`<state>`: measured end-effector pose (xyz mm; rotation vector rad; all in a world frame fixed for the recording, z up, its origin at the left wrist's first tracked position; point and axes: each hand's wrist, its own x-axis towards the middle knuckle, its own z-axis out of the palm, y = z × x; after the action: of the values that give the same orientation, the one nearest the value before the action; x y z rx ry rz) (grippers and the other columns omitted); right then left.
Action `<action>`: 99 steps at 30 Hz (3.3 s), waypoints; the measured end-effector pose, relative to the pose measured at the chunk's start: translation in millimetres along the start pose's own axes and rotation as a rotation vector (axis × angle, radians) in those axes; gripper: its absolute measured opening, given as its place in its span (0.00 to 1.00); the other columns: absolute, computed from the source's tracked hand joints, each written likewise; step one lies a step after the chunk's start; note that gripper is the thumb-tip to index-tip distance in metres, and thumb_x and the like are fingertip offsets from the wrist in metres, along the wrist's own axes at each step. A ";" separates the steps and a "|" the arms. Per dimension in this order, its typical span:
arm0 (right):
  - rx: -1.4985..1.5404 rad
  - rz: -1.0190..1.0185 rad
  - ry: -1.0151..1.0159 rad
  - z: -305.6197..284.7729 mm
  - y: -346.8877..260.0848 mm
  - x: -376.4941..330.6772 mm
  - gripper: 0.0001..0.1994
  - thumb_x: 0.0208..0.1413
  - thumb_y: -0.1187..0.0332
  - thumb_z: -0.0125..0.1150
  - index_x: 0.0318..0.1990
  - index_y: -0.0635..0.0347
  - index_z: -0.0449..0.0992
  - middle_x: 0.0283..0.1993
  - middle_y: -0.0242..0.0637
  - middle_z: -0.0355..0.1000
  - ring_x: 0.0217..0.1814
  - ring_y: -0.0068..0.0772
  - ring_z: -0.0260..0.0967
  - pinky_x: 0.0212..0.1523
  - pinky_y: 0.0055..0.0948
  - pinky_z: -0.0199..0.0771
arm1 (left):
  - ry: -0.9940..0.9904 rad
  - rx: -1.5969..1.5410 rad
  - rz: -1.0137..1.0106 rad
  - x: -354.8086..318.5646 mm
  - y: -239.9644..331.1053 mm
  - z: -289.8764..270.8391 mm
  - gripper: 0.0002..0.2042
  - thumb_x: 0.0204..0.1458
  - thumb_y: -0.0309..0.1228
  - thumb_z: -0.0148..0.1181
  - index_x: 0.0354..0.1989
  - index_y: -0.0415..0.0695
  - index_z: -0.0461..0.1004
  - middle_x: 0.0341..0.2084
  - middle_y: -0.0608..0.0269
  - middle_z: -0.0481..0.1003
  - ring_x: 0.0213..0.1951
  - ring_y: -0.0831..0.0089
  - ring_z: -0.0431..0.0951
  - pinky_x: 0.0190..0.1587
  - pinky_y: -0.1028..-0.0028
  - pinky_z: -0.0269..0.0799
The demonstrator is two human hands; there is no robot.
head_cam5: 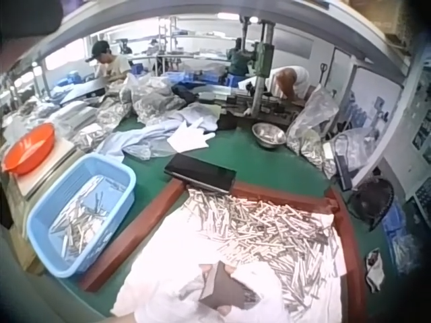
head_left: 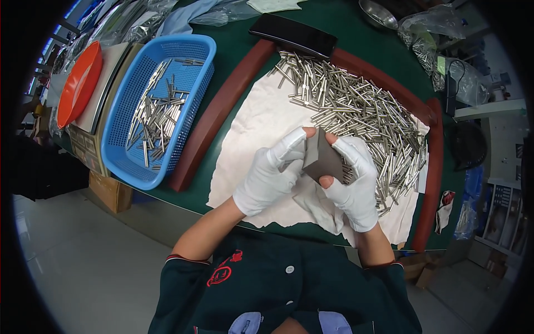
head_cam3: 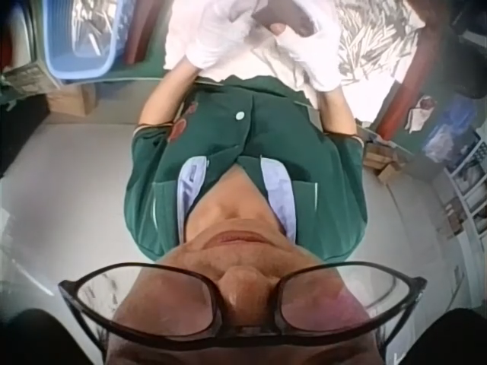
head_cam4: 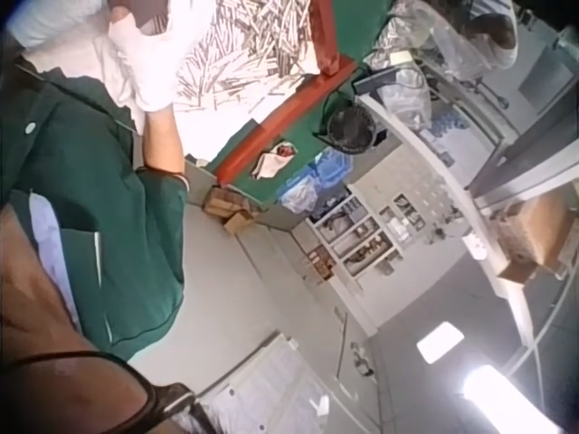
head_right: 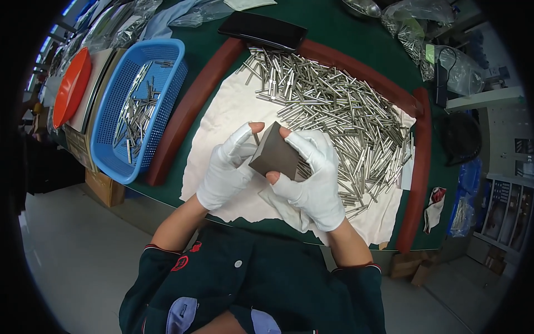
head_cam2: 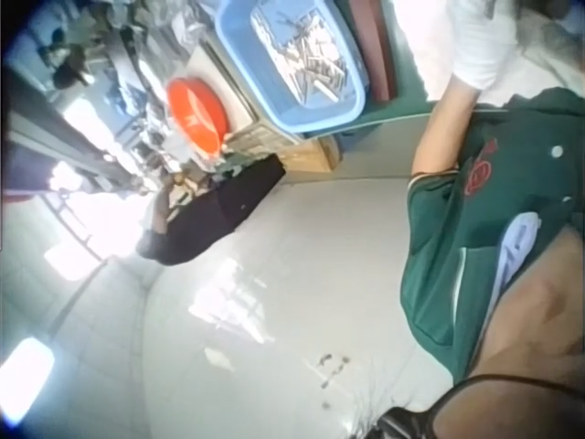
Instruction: Polishing small cylindrical metal pins using a sanding block at a manufacturing workbench.
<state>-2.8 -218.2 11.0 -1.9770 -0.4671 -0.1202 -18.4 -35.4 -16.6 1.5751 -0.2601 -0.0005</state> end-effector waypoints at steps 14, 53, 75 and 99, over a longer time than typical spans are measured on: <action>0.014 0.004 0.031 2.8 1.2 -1.8 0.29 0.36 0.61 0.73 0.49 0.64 0.75 0.40 0.40 0.70 0.41 0.38 0.66 0.44 0.34 0.67 | -0.069 -0.082 -0.039 0.1 6.1 -1.1 0.28 0.49 0.13 0.49 0.61 0.44 0.62 0.36 0.59 0.78 0.36 0.79 0.77 0.40 0.79 0.73; 0.013 0.232 0.210 2.7 16.4 2.8 0.24 0.38 0.61 0.71 0.43 0.66 0.76 0.36 0.37 0.69 0.38 0.31 0.65 0.42 0.29 0.67 | -0.120 -0.460 -0.401 10.8 15.9 -5.3 0.31 0.54 0.18 0.51 0.66 0.40 0.46 0.25 0.52 0.78 0.29 0.70 0.80 0.34 0.74 0.77; -0.126 0.239 0.076 -0.4 2.9 4.2 0.25 0.36 0.60 0.71 0.41 0.66 0.78 0.36 0.40 0.69 0.42 0.37 0.65 0.44 0.34 0.66 | -0.138 -0.345 -0.423 8.6 20.2 -0.3 0.32 0.52 0.16 0.50 0.67 0.42 0.49 0.24 0.61 0.77 0.29 0.76 0.80 0.31 0.79 0.73; -0.045 0.210 0.007 -4.4 3.1 4.4 0.25 0.34 0.58 0.70 0.41 0.65 0.78 0.35 0.39 0.69 0.41 0.36 0.63 0.45 0.32 0.64 | -0.142 -0.167 -0.336 4.1 17.8 2.3 0.31 0.51 0.13 0.49 0.65 0.38 0.52 0.26 0.61 0.76 0.32 0.78 0.77 0.36 0.79 0.74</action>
<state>3.0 -222.0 11.5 -2.0562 -0.2518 -0.0051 -17.8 -38.3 1.6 1.4375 -0.1003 -0.3877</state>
